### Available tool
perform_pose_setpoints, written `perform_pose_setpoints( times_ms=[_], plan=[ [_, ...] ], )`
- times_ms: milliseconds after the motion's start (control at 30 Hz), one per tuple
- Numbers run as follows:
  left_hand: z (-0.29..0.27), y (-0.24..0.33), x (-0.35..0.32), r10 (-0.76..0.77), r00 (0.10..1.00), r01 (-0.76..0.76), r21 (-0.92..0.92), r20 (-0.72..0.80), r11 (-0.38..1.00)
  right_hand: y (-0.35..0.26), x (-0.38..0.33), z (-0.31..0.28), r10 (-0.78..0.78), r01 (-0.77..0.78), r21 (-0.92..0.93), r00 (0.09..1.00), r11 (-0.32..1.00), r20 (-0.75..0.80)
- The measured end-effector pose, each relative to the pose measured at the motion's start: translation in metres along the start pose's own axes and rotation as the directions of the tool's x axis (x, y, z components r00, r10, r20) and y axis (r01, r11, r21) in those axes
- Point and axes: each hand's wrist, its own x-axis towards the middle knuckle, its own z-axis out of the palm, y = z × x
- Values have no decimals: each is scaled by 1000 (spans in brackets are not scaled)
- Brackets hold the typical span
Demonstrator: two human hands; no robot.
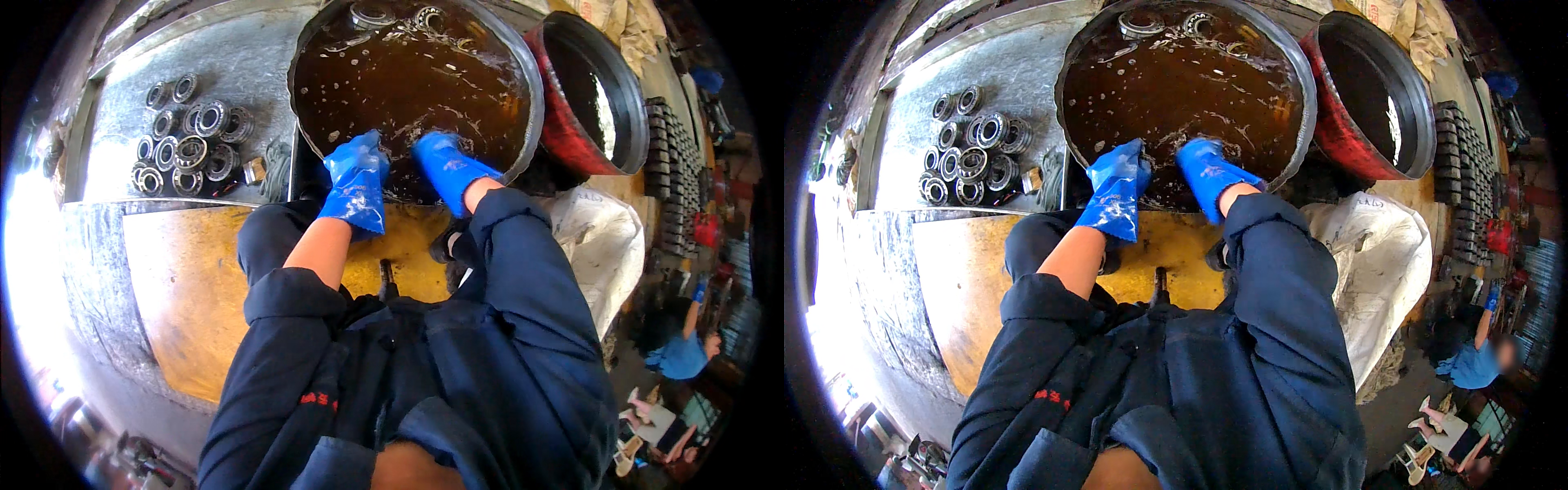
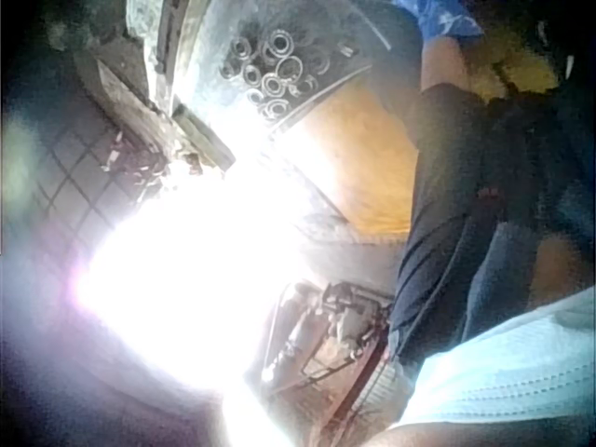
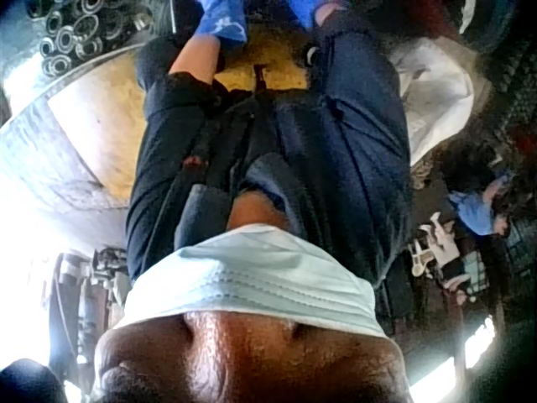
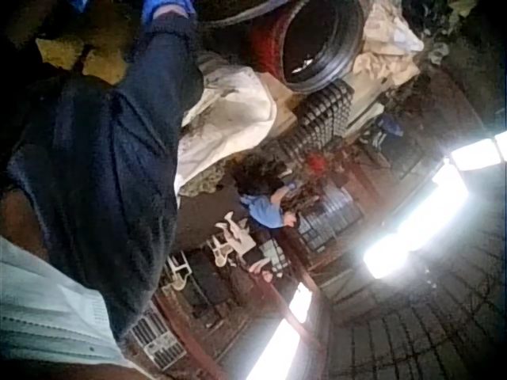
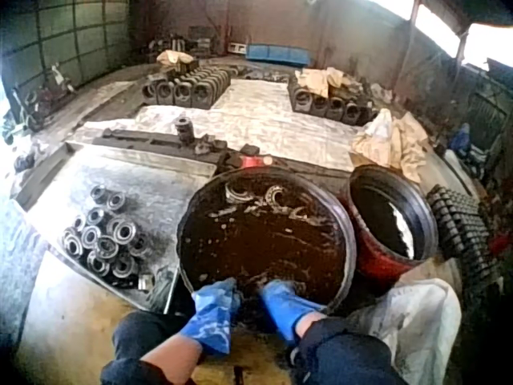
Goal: The person repeatedly dips ball bearings into a dark liquid bath, agitates them by hand, and places them onto a metal tray. The process is performed one at a time in a repetitive cycle.
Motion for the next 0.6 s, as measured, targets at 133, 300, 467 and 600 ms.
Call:
perform_pose_setpoints(
  times_ms=[133, 300, 467, 600],
  plan=[
    [16, 19, 8, -82, 994, 95, -204, 71, 974, 38, 20, 29, 50, -26, -188, 991, 982, 122],
    [-9, 0, -1, -47, 999, 47, 18, 4, 999, 16, -27, 11, -37, 66, 175, 986, 982, -163],
    [-7, 8, -1, 3, 1000, -3, -11, 1, 1000, 9, -16, 6, 101, -91, 59, 974, 994, -202],
    [16, 4, 4, 23, 999, -25, -81, -28, 996, 13, -1, 1, -15, 23, -320, 1000, 947, 26]
  ],
)
